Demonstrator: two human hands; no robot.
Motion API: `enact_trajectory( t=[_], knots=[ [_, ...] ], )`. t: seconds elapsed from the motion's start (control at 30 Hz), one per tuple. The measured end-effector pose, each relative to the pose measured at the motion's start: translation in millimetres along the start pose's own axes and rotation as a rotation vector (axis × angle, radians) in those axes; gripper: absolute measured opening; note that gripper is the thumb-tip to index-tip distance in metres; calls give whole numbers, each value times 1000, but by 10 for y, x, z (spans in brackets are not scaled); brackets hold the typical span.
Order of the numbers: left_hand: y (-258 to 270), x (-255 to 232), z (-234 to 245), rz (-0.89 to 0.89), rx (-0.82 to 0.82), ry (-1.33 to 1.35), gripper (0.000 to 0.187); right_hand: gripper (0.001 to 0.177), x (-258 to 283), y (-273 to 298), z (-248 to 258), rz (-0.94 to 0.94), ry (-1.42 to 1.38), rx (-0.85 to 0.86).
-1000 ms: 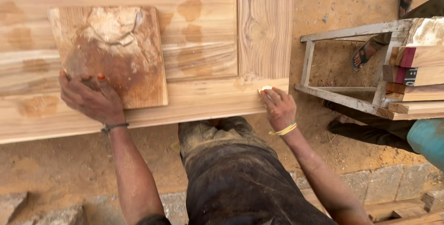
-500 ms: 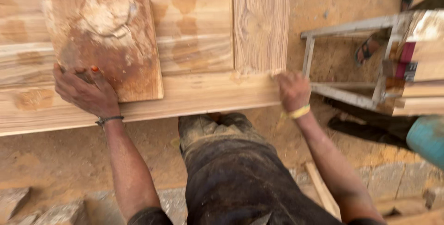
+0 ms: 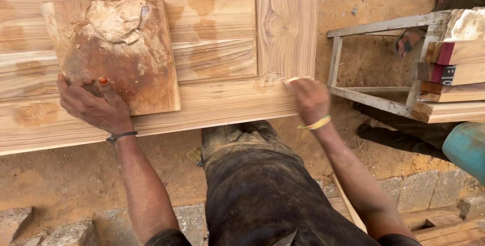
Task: The person sands a large wooden panel using a sanding block held in the right hand. They move the block across the flat surfaces and along the edges of the panel, occasionally adjusting their position and the panel's orientation to reach different areas.
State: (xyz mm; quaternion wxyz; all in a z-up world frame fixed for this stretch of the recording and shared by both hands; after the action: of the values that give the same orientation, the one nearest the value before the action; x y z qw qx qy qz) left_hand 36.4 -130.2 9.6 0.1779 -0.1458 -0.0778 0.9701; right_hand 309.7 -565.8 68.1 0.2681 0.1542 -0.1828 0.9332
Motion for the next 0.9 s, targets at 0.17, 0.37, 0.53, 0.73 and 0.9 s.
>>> enact_trajectory(
  t=[0.17, 0.37, 0.53, 0.73, 0.9],
  knots=[
    [-33, 152, -222, -62, -147, -103, 89, 38, 340, 185, -71, -34, 76, 49],
    [33, 77, -110, -16, -45, -25, 73, 26, -193, 248, 75, -161, 106, 0],
    [46, -28, 16, -94, -91, -27, 73, 37, -140, 273, -24, -90, 129, -16],
    [0, 15, -4, -84, -15, -42, 82, 34, -221, 303, 105, -90, 71, 51],
    [-50, 39, -63, -56, -35, -70, 80, 46, -306, 122, -22, -41, 53, -61]
  ],
)
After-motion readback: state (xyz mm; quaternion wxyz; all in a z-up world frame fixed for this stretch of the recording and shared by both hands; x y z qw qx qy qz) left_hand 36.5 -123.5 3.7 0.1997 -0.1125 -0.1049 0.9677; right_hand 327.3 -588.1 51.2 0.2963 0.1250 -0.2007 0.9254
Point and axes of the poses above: each hand's wrist, its own y-axis away from the middle knuckle, its own z-axis out of the back of the hand, x = y × z, the point moved 2 cm from there along -y, towards the middle knuckle, and after that the axes turned 13 degrees about -y, right-handed, at the moved point
